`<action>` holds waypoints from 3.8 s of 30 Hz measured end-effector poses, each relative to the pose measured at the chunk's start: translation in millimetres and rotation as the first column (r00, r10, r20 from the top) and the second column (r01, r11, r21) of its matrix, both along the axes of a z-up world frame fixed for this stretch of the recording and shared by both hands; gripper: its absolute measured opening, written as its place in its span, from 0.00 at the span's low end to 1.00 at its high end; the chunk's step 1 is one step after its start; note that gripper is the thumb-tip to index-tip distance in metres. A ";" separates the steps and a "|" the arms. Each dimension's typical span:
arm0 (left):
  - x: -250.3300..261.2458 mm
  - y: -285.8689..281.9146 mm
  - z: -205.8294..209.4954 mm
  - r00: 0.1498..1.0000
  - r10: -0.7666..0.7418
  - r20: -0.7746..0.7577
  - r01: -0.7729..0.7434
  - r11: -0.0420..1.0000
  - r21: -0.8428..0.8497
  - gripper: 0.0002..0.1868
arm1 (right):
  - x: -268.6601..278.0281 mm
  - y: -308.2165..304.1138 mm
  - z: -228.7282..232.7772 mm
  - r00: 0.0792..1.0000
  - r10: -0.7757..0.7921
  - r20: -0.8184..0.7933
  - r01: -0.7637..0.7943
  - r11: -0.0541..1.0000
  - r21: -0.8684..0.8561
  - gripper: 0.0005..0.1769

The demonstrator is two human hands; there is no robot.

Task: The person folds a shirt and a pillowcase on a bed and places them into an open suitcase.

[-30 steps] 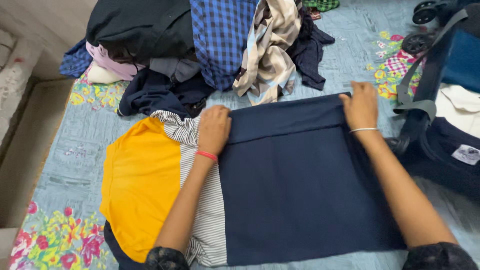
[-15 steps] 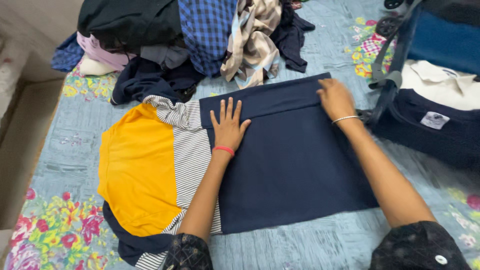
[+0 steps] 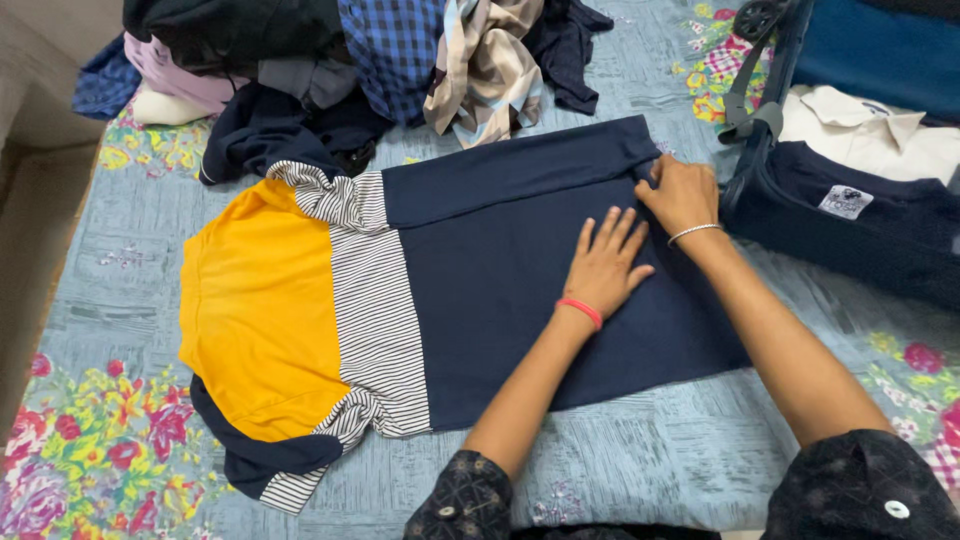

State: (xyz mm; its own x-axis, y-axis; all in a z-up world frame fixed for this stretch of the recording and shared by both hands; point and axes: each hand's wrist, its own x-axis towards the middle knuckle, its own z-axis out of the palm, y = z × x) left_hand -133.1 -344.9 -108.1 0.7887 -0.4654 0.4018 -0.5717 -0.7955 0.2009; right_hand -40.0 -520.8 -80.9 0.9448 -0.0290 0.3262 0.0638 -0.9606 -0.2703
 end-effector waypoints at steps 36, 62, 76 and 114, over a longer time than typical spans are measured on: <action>-8.2 -8.5 0.4 0.993 -0.116 -0.030 0.118 0.989 0.087 0.36 | -168.2 -1.1 32.7 0.953 -0.089 0.289 0.045 0.987 0.153 0.06; 15.6 171.1 52.5 0.998 -0.012 0.067 0.032 0.955 -0.296 0.17 | -115.4 129.2 59.5 0.909 0.285 0.305 -0.288 0.957 -0.034 0.12; 45.8 497.8 -16.8 0.893 -0.280 -0.353 -0.404 -0.152 -0.902 0.29 | 34.0 435.4 77.9 0.752 0.642 0.149 -0.651 0.688 0.320 0.11; 79.0 546.6 -49.4 0.858 0.256 -0.446 -0.478 0.078 -0.875 0.15 | -80.1 390.0 83.6 0.323 0.942 0.085 -0.934 0.303 0.191 0.27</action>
